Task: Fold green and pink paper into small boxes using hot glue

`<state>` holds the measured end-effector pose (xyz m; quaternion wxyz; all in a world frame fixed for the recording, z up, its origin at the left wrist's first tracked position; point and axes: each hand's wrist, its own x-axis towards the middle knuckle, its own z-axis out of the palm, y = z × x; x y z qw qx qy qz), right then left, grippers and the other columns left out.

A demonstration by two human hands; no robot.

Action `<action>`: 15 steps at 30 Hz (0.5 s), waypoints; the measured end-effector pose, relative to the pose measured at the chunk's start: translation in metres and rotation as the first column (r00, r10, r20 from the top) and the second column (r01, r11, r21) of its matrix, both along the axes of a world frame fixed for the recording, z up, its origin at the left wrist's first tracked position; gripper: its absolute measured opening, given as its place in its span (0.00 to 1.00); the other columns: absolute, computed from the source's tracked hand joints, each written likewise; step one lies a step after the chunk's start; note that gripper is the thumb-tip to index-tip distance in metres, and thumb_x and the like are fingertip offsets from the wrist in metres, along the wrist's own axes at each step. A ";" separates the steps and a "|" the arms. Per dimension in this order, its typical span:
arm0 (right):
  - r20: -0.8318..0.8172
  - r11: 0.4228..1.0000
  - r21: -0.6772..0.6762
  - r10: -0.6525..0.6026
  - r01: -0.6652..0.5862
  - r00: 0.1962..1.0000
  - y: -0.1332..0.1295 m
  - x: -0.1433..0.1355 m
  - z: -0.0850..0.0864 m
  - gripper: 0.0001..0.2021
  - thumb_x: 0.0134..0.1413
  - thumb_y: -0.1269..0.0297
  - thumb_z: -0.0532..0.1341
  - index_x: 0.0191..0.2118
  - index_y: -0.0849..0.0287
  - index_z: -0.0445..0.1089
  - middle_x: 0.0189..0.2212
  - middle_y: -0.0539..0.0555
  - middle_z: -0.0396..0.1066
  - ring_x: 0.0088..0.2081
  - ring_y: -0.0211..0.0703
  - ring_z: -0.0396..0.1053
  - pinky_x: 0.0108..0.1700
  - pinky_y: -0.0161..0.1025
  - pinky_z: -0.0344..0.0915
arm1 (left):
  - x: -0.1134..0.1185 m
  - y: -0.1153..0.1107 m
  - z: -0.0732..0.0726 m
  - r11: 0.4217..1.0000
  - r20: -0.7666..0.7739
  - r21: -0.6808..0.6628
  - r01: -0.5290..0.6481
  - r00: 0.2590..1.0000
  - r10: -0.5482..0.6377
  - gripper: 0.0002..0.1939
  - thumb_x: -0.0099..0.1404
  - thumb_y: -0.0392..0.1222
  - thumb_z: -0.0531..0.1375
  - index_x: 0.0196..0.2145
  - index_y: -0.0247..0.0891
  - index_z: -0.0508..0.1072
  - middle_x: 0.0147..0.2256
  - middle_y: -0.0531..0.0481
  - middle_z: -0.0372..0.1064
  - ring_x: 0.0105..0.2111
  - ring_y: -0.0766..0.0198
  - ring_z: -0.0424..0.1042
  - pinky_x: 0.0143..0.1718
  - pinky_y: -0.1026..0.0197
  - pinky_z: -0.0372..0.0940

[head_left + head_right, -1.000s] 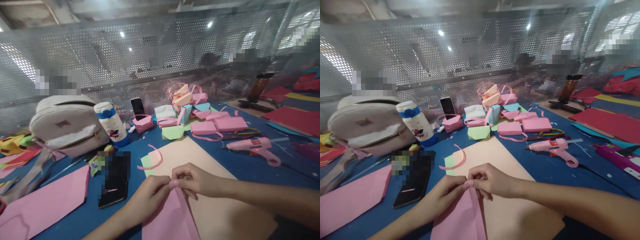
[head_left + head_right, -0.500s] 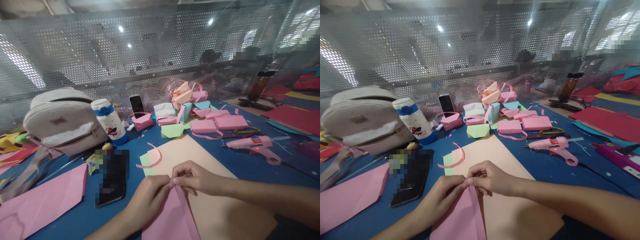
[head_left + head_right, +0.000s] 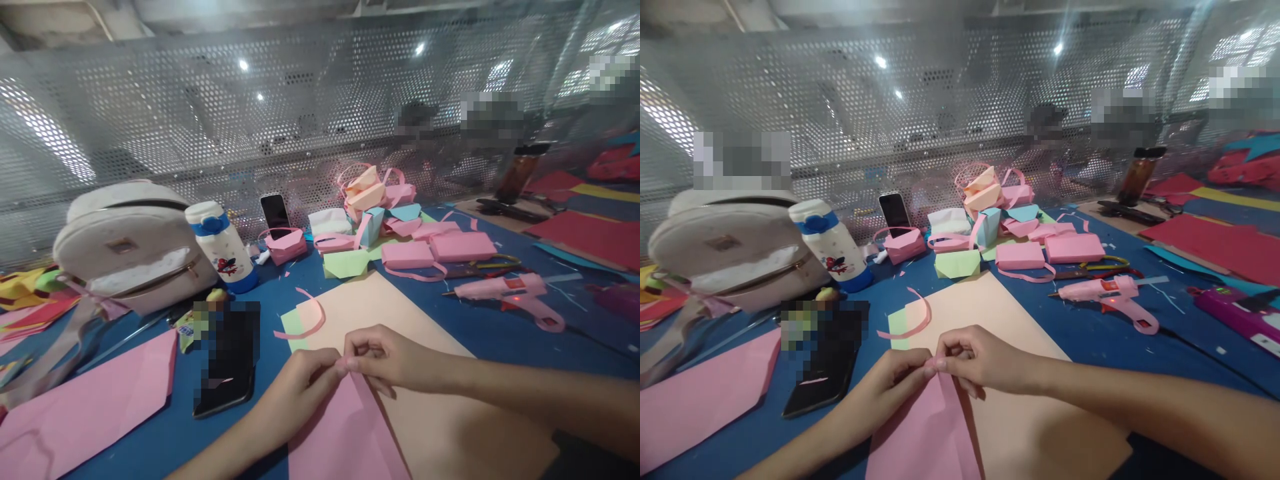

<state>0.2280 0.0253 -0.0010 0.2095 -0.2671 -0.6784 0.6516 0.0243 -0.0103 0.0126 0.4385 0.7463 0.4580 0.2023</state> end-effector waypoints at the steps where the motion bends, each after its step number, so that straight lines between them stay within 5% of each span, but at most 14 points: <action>1: -0.002 1.000 0.002 -0.001 0.001 1.000 0.000 0.000 -0.001 0.15 0.62 0.53 0.61 0.31 0.59 0.64 0.12 0.41 0.60 0.14 0.30 0.58 0.20 0.28 0.52 | 0.000 0.001 0.001 1.000 -0.018 -0.018 -0.001 1.000 0.001 0.19 0.69 0.51 0.54 0.26 0.35 0.66 0.23 0.57 0.50 0.24 0.68 0.49 0.24 0.64 0.46; 6: -0.049 0.999 -0.030 0.014 -0.015 0.999 0.002 -0.001 -0.002 0.15 0.61 0.54 0.61 0.31 0.60 0.64 0.13 0.42 0.62 0.13 0.31 0.60 0.19 0.28 0.52 | 0.002 0.001 0.003 0.999 0.000 -0.035 -0.007 1.000 0.007 0.17 0.68 0.49 0.56 0.29 0.34 0.72 0.23 0.57 0.51 0.24 0.68 0.49 0.25 0.64 0.46; 15: -0.096 0.993 -0.114 0.016 -0.027 0.995 0.005 -0.003 0.000 0.15 0.58 0.53 0.63 0.30 0.60 0.65 0.12 0.42 0.62 0.11 0.30 0.57 0.15 0.28 0.44 | 0.005 -0.001 0.000 0.999 0.038 0.003 -0.045 0.998 0.045 0.19 0.68 0.52 0.55 0.26 0.35 0.68 0.23 0.57 0.50 0.25 0.67 0.50 0.25 0.63 0.46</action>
